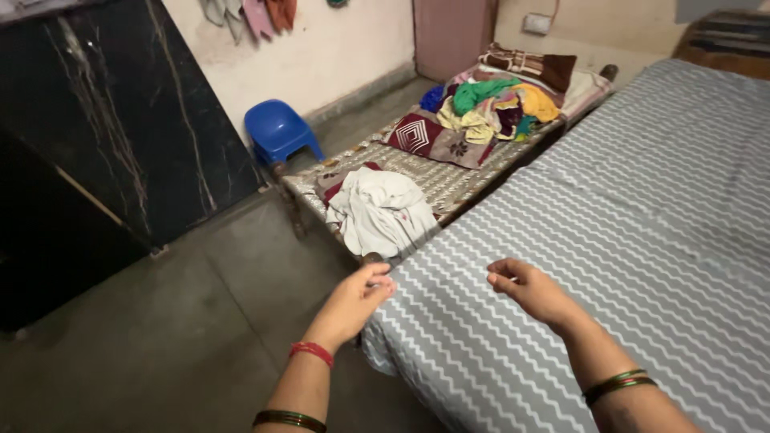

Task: The person spreads a gray and white zigzag-patterned sheet over a mattress, smoothing it out and tucking the edges under. They adjust the sheet repeatedly to ensure it is flat and properly aligned on the bed frame.

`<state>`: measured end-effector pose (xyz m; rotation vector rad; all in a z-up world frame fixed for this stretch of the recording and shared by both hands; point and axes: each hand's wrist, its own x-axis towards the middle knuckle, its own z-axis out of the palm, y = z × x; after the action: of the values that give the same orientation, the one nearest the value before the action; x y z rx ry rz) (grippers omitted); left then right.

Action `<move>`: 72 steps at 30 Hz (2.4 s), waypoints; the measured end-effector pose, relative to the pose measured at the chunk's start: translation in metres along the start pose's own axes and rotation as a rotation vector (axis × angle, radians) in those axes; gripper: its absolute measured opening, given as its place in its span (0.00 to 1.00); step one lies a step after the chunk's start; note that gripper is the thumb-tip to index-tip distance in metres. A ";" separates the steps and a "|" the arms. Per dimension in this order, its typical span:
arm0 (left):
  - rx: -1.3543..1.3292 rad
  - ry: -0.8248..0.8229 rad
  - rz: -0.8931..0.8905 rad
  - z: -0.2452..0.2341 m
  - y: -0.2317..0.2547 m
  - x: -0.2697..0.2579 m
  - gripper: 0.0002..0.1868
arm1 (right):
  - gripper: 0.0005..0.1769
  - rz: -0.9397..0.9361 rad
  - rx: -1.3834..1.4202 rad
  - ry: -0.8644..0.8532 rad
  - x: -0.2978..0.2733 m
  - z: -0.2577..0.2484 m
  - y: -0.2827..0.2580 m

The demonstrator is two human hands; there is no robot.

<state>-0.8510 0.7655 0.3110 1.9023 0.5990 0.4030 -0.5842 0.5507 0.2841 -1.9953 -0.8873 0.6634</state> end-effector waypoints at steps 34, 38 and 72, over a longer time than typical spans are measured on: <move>0.025 -0.756 0.303 -0.037 -0.033 0.406 0.26 | 0.27 0.446 0.003 0.653 0.156 0.016 -0.036; -0.016 -0.912 0.386 0.022 -0.012 0.439 0.25 | 0.28 0.599 0.170 0.738 0.130 0.021 -0.007; 0.156 -1.892 0.842 0.186 0.060 0.334 0.33 | 0.28 1.095 0.243 1.281 0.010 0.146 -0.020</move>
<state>-0.4662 0.7987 0.2953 1.7006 -1.4290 -0.9610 -0.6894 0.6361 0.2253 -1.9930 1.0367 -0.0902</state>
